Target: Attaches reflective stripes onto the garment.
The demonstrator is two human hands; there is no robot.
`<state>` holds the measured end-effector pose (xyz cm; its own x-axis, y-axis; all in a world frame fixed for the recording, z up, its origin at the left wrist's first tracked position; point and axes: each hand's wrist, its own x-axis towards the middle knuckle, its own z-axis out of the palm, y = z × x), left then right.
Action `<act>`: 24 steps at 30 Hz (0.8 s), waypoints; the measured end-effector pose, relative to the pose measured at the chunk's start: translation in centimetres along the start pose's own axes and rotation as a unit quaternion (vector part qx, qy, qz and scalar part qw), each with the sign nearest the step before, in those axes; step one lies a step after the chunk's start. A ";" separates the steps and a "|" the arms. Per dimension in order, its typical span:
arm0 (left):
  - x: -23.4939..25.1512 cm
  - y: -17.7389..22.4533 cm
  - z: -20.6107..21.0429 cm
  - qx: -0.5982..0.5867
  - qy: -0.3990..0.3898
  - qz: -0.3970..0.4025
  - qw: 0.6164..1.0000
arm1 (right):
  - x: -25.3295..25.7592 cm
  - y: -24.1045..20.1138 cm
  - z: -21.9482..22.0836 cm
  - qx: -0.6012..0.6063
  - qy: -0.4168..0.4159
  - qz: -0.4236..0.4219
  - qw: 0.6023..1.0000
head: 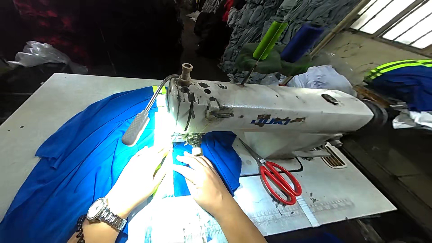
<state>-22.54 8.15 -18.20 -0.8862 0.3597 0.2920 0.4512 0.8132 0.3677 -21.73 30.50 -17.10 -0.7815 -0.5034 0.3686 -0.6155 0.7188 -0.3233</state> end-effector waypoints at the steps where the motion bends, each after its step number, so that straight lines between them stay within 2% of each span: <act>1: 0.0 0.0 0.0 0.000 0.001 0.002 1.000 | 0.0 0.0 -0.1 0.000 -0.004 0.001 1.000; 16: 0.7 0.1 -0.7 -0.009 -0.022 0.005 1.000 | 0.0 -0.3 -0.6 -0.020 -0.016 0.005 1.000; 18: 0.4 0.4 -1.1 -0.007 -0.004 0.042 0.999 | -0.5 -0.5 -0.9 -0.029 -0.023 -0.014 0.999; 21: -1.2 1.2 -1.4 0.000 0.046 0.155 0.987 | -1.6 -0.7 -1.1 -0.041 0.000 -0.066 0.997; 24: -4.0 1.6 -0.7 0.006 0.064 0.182 0.981 | -2.9 -1.3 -1.2 -0.053 0.013 -0.083 0.995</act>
<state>-18.18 7.65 -18.20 -0.6465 0.5671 0.5103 0.7330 0.6472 0.2094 -18.56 31.61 -16.76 -0.6665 -0.6070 0.4327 -0.7200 0.6747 -0.1624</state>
